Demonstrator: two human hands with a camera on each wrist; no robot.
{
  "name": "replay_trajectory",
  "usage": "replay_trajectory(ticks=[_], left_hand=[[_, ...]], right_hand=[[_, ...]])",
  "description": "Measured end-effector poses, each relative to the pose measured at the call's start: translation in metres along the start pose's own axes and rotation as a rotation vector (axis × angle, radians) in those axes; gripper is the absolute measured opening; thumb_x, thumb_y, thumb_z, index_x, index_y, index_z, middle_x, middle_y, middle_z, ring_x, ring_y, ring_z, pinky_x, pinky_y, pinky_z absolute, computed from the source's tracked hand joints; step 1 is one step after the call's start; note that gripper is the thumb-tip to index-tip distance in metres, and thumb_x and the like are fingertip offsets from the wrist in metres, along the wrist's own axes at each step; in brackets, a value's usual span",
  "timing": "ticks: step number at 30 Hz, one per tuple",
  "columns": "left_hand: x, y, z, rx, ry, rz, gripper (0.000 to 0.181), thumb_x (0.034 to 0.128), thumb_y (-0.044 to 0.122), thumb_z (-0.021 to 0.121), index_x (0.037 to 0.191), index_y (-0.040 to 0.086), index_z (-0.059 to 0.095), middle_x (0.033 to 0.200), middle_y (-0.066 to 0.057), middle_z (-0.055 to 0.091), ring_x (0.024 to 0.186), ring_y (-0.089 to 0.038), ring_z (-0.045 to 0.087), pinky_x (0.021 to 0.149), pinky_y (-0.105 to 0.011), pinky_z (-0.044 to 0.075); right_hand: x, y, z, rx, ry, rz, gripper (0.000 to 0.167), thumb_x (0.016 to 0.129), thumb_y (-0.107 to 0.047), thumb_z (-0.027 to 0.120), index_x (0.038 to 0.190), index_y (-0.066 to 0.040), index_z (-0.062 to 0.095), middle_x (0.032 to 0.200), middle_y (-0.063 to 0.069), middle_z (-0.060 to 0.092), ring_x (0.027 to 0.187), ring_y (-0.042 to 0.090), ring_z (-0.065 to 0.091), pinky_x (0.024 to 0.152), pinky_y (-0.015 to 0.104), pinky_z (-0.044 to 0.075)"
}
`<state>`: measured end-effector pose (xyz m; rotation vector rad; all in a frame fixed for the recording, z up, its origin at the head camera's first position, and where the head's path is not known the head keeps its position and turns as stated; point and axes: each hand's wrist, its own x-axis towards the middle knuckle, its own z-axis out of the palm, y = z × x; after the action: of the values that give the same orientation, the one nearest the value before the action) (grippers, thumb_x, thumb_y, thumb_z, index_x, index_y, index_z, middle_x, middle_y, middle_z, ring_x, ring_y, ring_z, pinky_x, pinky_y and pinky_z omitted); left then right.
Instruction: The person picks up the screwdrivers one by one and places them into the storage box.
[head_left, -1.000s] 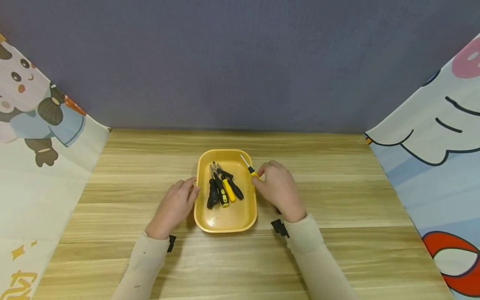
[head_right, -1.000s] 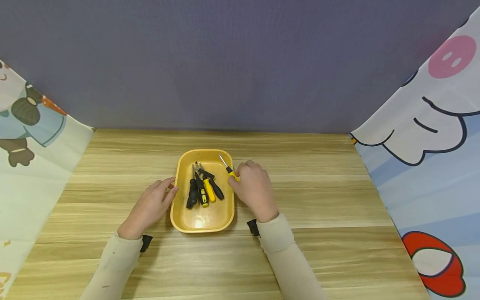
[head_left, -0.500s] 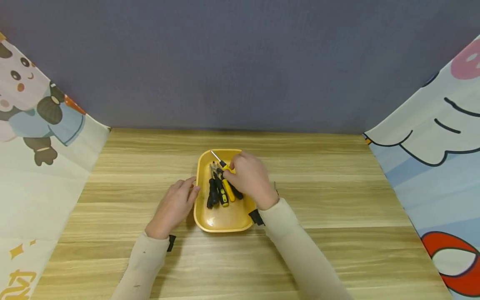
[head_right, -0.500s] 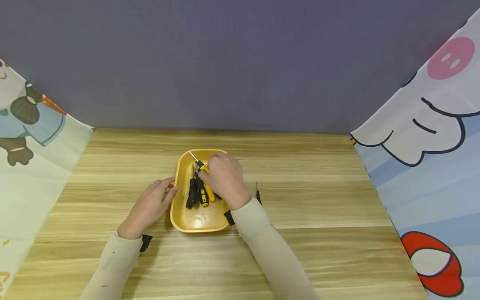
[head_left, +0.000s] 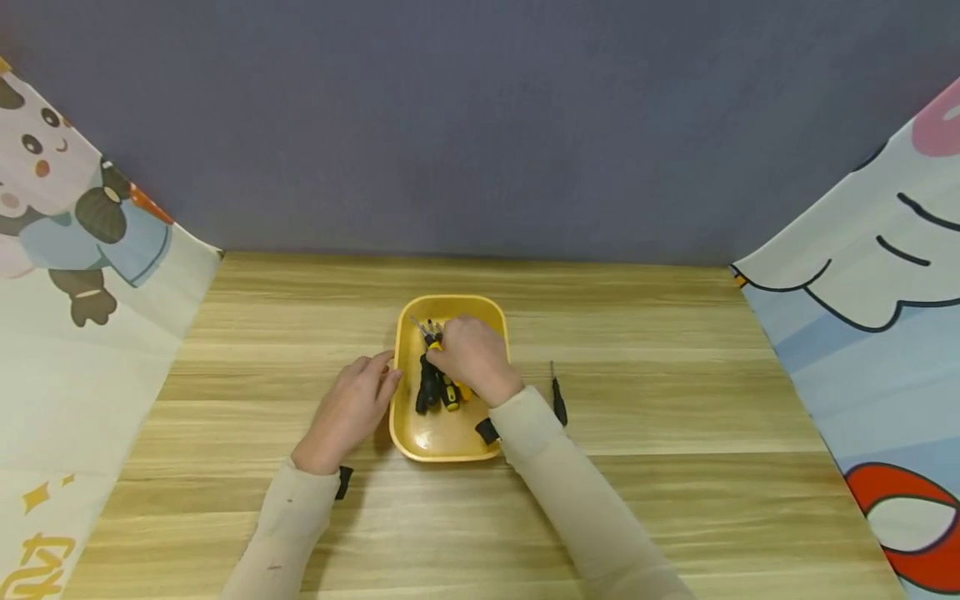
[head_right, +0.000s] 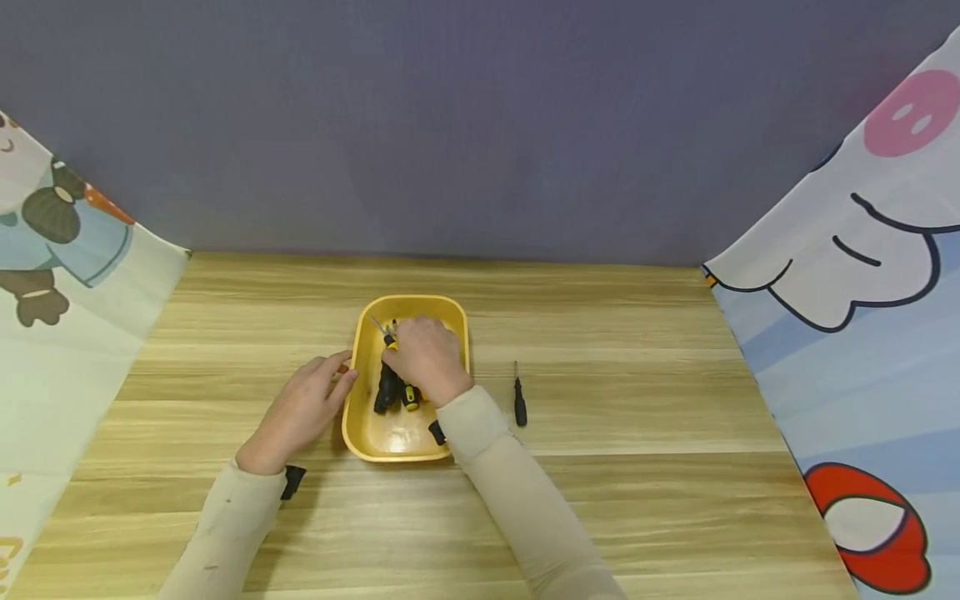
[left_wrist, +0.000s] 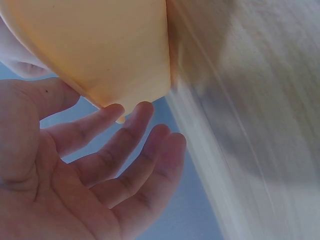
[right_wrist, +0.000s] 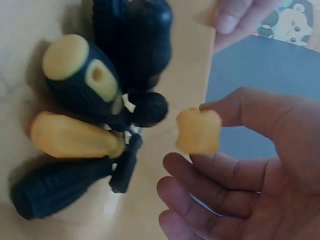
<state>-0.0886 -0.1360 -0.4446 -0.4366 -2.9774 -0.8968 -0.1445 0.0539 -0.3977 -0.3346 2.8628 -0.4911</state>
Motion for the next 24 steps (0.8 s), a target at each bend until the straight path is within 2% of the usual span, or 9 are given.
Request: replay_trajectory(ticks=[6, 15, 19, 24], left_hand=[[0.0, 0.0, -0.001, -0.004, 0.001, 0.007, 0.045, 0.1064, 0.026, 0.052, 0.141, -0.002, 0.052, 0.115, -0.022, 0.063, 0.106, -0.039, 0.06, 0.088, -0.054, 0.052], [0.001, 0.0, -0.001, -0.003, -0.007, -0.004, 0.046, 0.1061, 0.026, 0.052, 0.142, -0.002, 0.052, 0.115, -0.022, 0.063, 0.105, -0.038, 0.06, 0.087, -0.053, 0.052], [0.0, 0.0, -0.001, -0.006, -0.012, -0.01, 0.046, 0.1064, 0.027, 0.052, 0.142, -0.002, 0.051, 0.116, -0.022, 0.063, 0.106, -0.039, 0.059, 0.087, -0.053, 0.052], [0.001, 0.0, -0.001, -0.006, -0.022, -0.024, 0.046, 0.1064, 0.027, 0.052, 0.143, -0.001, 0.051, 0.117, -0.022, 0.063, 0.107, -0.04, 0.059, 0.088, -0.054, 0.052]], right_hand=[[0.005, -0.002, 0.008, -0.056, -0.049, 0.043, 0.05, 0.093, -0.043, 0.068, 0.053, -0.018, 0.051, 0.049, -0.005, 0.043, 0.042, 0.01, 0.043, 0.036, 0.023, 0.032], [0.007, -0.005, 0.014, -0.071, -0.043, 0.063, 0.041, 0.093, -0.042, 0.069, 0.062, -0.017, 0.059, 0.064, 0.0, 0.058, 0.055, 0.015, 0.054, 0.042, 0.028, 0.043], [0.006, -0.004, 0.012, -0.067, -0.036, 0.053, 0.041, 0.094, -0.04, 0.068, 0.061, -0.017, 0.058, 0.062, -0.001, 0.056, 0.054, 0.014, 0.053, 0.043, 0.028, 0.043], [0.0, -0.005, 0.004, -0.052, -0.026, 0.02, 0.05, 0.096, -0.038, 0.065, 0.053, -0.017, 0.052, 0.05, -0.005, 0.044, 0.047, 0.012, 0.047, 0.04, 0.025, 0.038]])
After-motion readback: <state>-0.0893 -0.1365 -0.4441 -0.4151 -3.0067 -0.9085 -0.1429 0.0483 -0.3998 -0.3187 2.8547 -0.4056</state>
